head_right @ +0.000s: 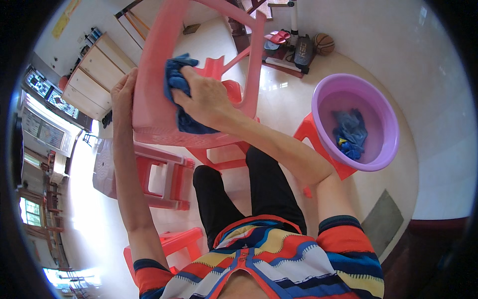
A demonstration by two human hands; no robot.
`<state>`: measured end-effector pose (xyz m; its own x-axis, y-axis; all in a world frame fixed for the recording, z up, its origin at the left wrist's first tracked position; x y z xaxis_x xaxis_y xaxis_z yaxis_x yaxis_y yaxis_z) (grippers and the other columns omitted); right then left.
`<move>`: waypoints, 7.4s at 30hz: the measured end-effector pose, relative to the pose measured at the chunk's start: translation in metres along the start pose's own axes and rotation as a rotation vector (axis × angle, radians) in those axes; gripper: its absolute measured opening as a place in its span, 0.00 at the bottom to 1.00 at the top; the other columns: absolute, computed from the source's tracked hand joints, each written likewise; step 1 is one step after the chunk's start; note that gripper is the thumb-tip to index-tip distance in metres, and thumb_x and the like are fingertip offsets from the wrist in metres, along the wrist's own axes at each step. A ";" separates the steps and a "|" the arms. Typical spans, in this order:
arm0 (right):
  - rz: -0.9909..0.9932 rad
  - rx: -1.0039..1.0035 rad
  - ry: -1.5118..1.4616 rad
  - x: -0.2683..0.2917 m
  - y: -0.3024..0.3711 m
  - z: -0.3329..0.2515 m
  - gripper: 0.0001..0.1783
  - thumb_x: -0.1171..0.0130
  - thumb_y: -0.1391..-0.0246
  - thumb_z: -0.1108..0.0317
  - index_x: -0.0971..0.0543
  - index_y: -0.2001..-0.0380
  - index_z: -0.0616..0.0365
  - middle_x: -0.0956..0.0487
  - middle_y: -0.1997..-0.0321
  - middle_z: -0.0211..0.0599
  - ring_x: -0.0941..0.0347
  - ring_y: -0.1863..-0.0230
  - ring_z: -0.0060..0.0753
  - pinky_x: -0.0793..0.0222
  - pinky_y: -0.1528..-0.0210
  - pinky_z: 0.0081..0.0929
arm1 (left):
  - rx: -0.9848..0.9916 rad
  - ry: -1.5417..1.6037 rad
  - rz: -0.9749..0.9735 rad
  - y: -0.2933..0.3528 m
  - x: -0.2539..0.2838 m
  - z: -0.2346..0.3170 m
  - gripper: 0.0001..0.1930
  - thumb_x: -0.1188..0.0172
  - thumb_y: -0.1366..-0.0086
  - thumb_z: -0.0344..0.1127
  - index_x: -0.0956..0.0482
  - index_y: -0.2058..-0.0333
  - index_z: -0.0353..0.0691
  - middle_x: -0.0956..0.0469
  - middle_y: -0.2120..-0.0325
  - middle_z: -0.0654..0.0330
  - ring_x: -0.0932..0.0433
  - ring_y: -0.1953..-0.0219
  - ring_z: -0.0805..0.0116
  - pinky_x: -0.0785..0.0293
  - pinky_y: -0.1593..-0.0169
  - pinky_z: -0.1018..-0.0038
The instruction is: The person cleans plastic stools by wiping the surfaces, undersides, and legs of the stools with a cloth.
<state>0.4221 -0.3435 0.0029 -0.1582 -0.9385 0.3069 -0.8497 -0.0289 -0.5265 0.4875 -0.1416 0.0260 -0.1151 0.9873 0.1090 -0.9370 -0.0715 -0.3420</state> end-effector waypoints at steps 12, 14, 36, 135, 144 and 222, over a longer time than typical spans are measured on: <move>-0.367 0.335 0.421 -0.077 -0.007 -0.044 0.20 0.42 0.51 0.55 0.28 0.59 0.55 0.24 0.71 0.45 0.26 0.68 0.49 0.32 0.64 0.40 | 0.267 0.478 0.107 0.018 0.062 -0.129 0.19 0.52 0.34 0.45 0.25 0.56 0.34 0.23 0.64 0.59 0.22 0.65 0.71 0.25 0.62 0.76; -0.410 0.346 0.530 -0.085 -0.003 -0.036 0.20 0.40 0.52 0.55 0.28 0.60 0.54 0.24 0.69 0.42 0.26 0.64 0.46 0.32 0.63 0.38 | 0.321 0.480 0.080 0.013 0.077 -0.158 0.21 0.53 0.34 0.49 0.25 0.57 0.35 0.23 0.65 0.58 0.22 0.65 0.68 0.24 0.61 0.75; -0.319 0.758 0.570 -0.031 0.012 -0.038 0.18 0.37 0.58 0.65 0.27 0.60 0.46 0.31 0.63 0.36 0.29 0.65 0.41 0.31 0.66 0.33 | -0.150 -0.778 0.115 0.016 0.069 -0.062 0.20 0.58 0.33 0.43 0.32 0.48 0.40 0.35 0.48 0.46 0.36 0.45 0.48 0.39 0.44 0.60; 0.140 0.288 0.648 0.053 -0.089 0.036 0.15 0.49 0.47 0.59 0.27 0.62 0.59 0.26 0.64 0.54 0.29 0.62 0.58 0.33 0.58 0.46 | -0.570 -0.978 -0.089 0.042 -0.004 -0.010 0.14 0.44 0.39 0.44 0.19 0.75 0.39 0.22 0.67 0.59 0.34 0.54 0.55 0.42 0.48 0.61; 0.467 0.269 0.160 0.057 -0.045 0.088 0.18 0.48 0.44 0.58 0.32 0.59 0.62 0.26 0.67 0.46 0.28 0.65 0.43 0.34 0.60 0.34 | -0.703 -0.717 0.003 0.061 -0.066 0.014 0.12 0.46 0.38 0.40 0.24 0.61 0.41 0.23 0.69 0.52 0.27 0.61 0.55 0.38 0.52 0.61; 0.209 0.265 0.974 -0.004 -0.216 0.079 0.24 0.47 0.48 0.52 0.31 0.52 0.54 0.29 0.57 0.56 0.32 0.53 0.58 0.34 0.52 0.47 | -0.422 -0.750 -0.183 0.039 0.020 -0.017 0.20 0.47 0.37 0.42 0.32 0.85 0.38 0.41 0.93 0.57 0.42 0.86 0.61 0.43 0.56 0.70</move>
<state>0.6459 -0.3604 0.0531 -0.7294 -0.2507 0.6366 -0.6390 -0.0827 -0.7647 0.4543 -0.1226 -0.0010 -0.3002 0.6141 0.7299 -0.7792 0.2835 -0.5590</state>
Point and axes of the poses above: each hand's wrist, its own y-axis away from the middle knuckle, its own x-axis out of the back of the hand, z = x × y, the point moved 10 cm from there along -y, towards the middle knuckle
